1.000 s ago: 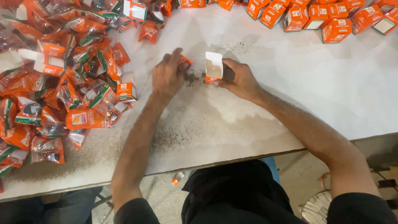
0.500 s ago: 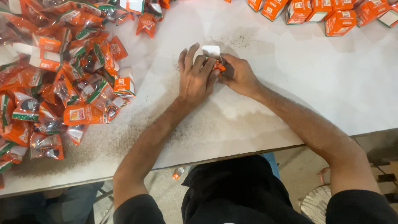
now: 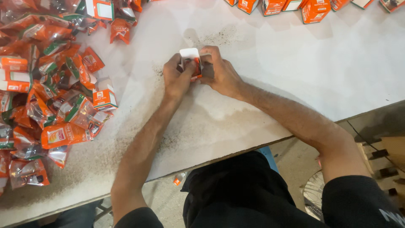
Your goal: The person picks up small orange snack packets from a pile on the table and inserts them one at a time into small orange cardboard boxes, folding the box flaps closed. Filled boxes are placed in a group at the far side of the table as the person reaches for more packets.
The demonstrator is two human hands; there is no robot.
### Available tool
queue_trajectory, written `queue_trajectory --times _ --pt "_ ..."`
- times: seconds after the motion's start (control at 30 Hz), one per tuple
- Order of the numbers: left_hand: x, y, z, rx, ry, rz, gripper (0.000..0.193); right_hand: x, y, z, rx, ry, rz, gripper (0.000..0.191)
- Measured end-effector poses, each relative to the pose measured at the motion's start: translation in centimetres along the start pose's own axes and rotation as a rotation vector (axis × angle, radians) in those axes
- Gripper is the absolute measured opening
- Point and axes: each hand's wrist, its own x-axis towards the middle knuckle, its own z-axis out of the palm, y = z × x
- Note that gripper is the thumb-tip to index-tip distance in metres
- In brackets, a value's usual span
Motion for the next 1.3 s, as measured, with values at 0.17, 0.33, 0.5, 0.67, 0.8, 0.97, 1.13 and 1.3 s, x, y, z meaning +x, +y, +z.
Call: queue_trajectory --times 0.17,0.33,0.5,0.67,0.8,0.97,1.13,1.3 --pt "0.6 0.5 -0.4 0.010 -0.026 0.161 0.018 -0.2 -0.3 0.2 -0.261 0.057 -0.190 0.059" --pt "-0.4 2.6 -3.7 -0.546 -0.337 -0.151 0.024 0.2 -0.5 0.0 -0.258 -0.001 -0.137 0.051" --pt "1.7 1.1 -3.4 -0.363 -0.220 -0.133 0.008 0.3 -0.8 -0.3 -0.266 -0.026 -0.151 0.044" --pt "4.0 -2.0 -2.1 -0.257 -0.214 -0.037 0.013 0.3 -1.0 -0.4 -0.270 -0.021 -0.163 0.043" --pt "1.4 -2.7 -1.3 -0.160 -0.159 0.345 0.027 0.4 -0.5 -0.4 -0.287 -0.112 0.229 0.047" --pt "-0.9 -0.8 -2.8 0.281 -0.198 0.736 0.035 0.5 0.4 -0.2 -0.100 0.007 -0.099 0.065" --pt "-0.9 -0.4 -2.6 0.274 -0.186 0.673 0.025 0.4 0.7 -0.5 -0.020 -0.058 -0.041 0.062" --pt "-0.7 -1.3 -2.4 0.216 -0.218 0.614 0.017 0.5 0.3 -0.6 -0.072 -0.033 -0.114 0.063"
